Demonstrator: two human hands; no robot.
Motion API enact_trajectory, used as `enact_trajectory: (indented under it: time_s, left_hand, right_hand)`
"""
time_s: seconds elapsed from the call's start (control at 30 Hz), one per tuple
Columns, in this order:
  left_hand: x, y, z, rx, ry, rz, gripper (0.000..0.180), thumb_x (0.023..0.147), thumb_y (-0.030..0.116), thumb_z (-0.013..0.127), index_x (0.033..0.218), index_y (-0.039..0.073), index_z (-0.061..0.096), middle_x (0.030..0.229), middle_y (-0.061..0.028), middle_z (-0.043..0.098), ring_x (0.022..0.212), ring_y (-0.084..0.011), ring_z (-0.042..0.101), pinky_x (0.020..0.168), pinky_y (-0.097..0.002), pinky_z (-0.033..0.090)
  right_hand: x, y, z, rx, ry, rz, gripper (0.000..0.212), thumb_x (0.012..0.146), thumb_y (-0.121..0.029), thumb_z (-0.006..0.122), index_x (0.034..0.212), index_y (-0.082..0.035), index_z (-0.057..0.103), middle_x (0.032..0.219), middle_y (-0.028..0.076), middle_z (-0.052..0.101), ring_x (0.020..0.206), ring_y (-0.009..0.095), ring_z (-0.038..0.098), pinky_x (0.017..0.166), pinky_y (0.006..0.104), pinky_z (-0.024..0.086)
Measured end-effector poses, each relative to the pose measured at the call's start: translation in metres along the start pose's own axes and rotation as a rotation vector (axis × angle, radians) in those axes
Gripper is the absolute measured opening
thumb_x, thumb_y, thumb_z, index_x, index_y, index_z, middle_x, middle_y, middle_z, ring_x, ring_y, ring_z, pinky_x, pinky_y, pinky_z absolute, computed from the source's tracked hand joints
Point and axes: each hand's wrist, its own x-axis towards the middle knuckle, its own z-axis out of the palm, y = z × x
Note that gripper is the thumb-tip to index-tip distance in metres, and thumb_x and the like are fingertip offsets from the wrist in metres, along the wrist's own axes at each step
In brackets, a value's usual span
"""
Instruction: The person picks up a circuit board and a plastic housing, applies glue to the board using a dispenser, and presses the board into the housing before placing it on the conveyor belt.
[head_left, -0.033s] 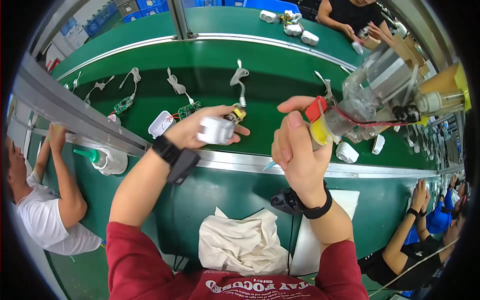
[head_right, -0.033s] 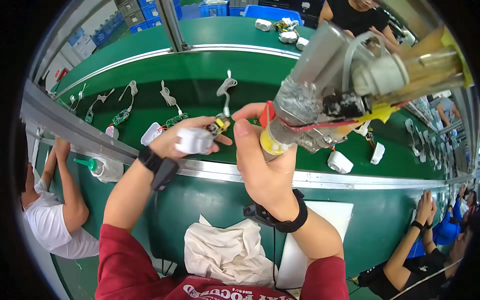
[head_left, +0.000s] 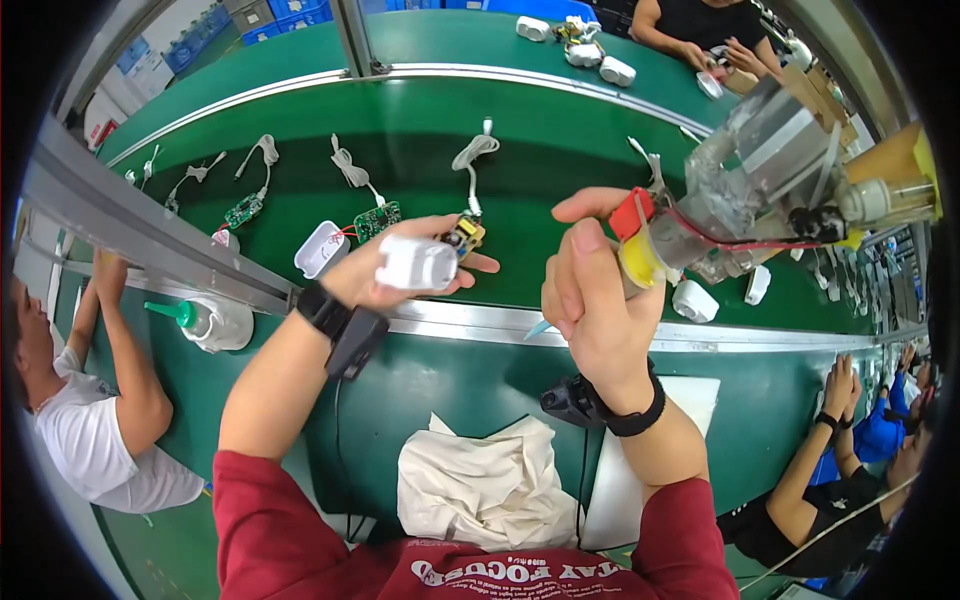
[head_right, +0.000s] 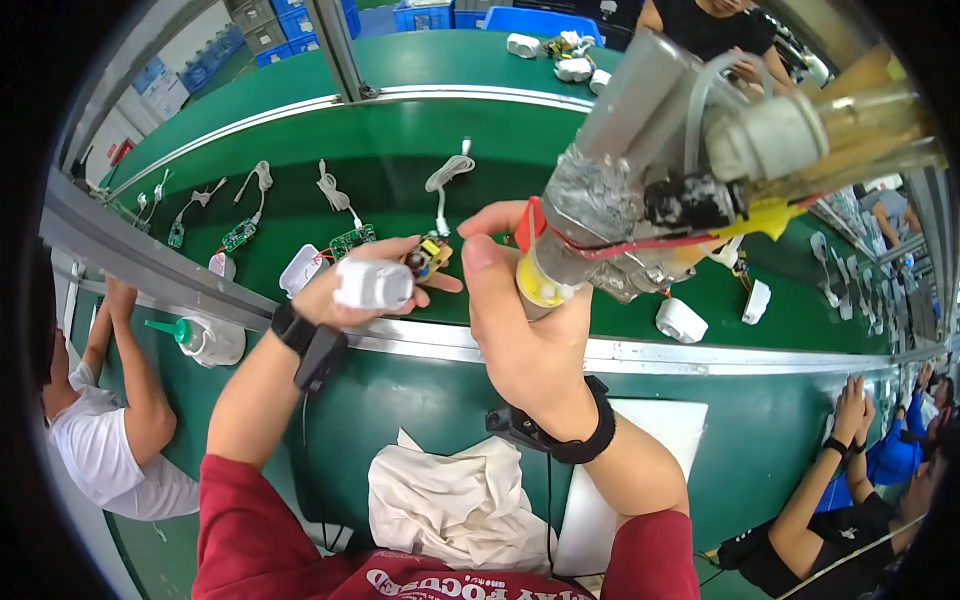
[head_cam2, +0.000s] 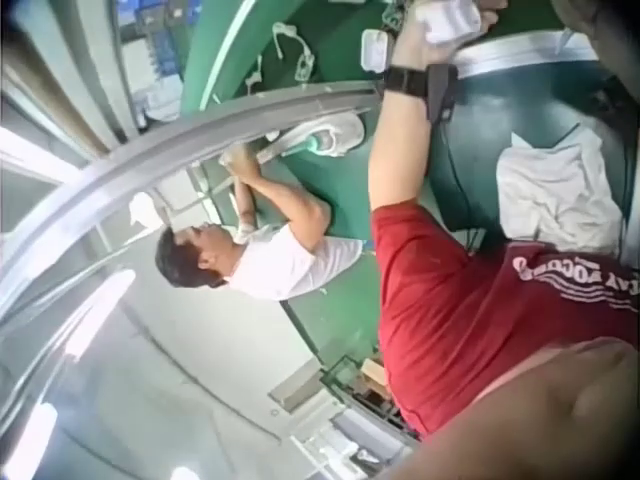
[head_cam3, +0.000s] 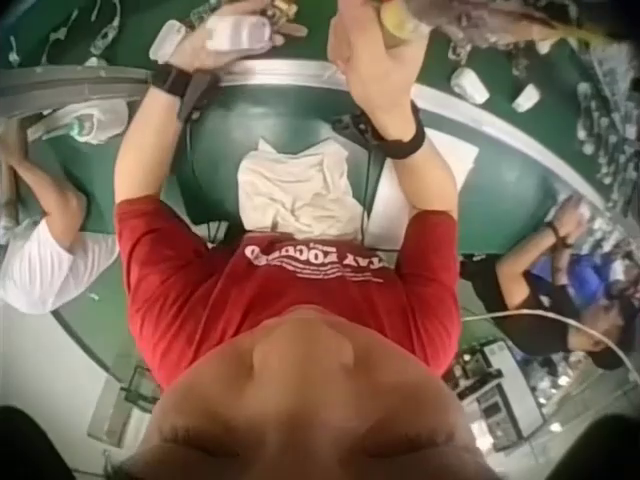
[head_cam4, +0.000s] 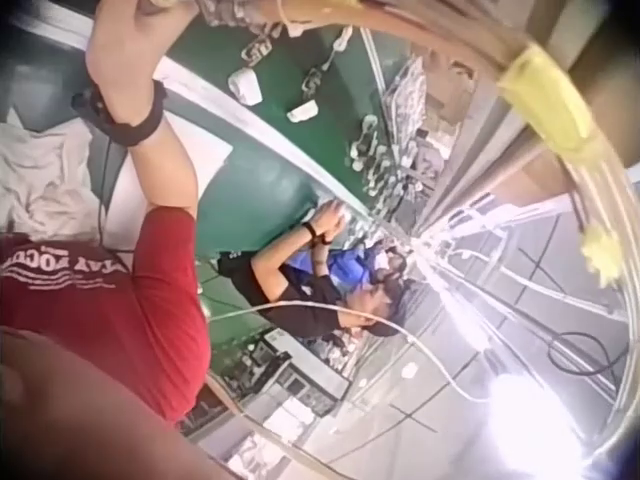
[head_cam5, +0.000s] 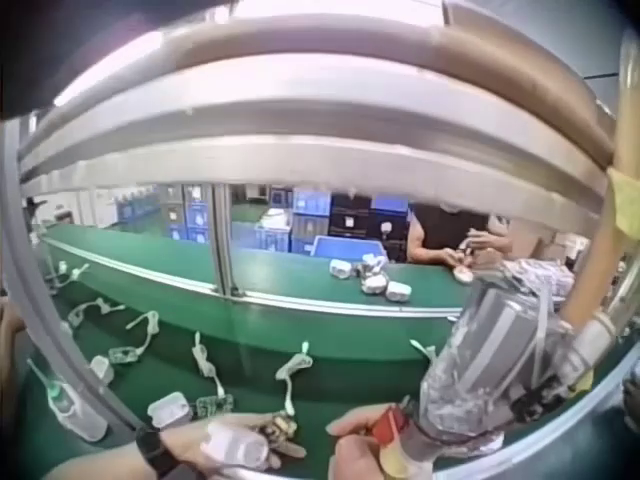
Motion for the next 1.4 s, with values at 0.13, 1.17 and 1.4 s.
enact_trajectory:
  time_s: [0.13, 1.17, 1.4]
  left_hand:
    - [-0.004, -0.042, 0.022, -0.310, -0.011, 0.082, 0.041, 0.099, 0.035, 0.043, 0.125, 0.002, 0.048, 0.117, -0.0190, 0.060, 0.095, -0.0239, 0.065, 0.079, -0.0372, 0.056]
    - [0.048, -0.125, -0.027, 0.148, -0.097, 0.408, 0.038, 0.091, 0.001, 0.055, 0.128, 0.000, 0.046, 0.107, -0.0044, 0.058, 0.097, -0.0089, 0.057, 0.081, -0.0251, 0.050]
    - [0.052, -0.136, -0.031, 0.155, -0.107, 0.422, 0.039, 0.091, 0.000, 0.055, 0.129, 0.000, 0.045, 0.106, -0.0039, 0.058, 0.097, -0.0090, 0.057, 0.081, -0.0250, 0.049]
  right_hand:
    - [0.007, 0.015, -0.007, -0.003, 0.021, -0.005, 0.018, 0.097, -0.015, 0.044, 0.106, 0.000, 0.046, 0.051, -0.001, 0.035, 0.037, 0.006, 0.027, 0.035, 0.0222, 0.023]
    - [0.030, 0.115, -0.008, -0.036, 0.105, 0.033, 0.023, 0.097, -0.032, 0.044, 0.096, -0.010, 0.039, 0.046, -0.001, 0.031, 0.032, 0.008, 0.025, 0.032, 0.0235, 0.019]
    - [0.023, 0.122, -0.013, -0.056, 0.130, 0.049, 0.023, 0.099, -0.035, 0.039, 0.095, -0.012, 0.040, 0.046, -0.002, 0.031, 0.032, 0.007, 0.025, 0.033, 0.0230, 0.019]
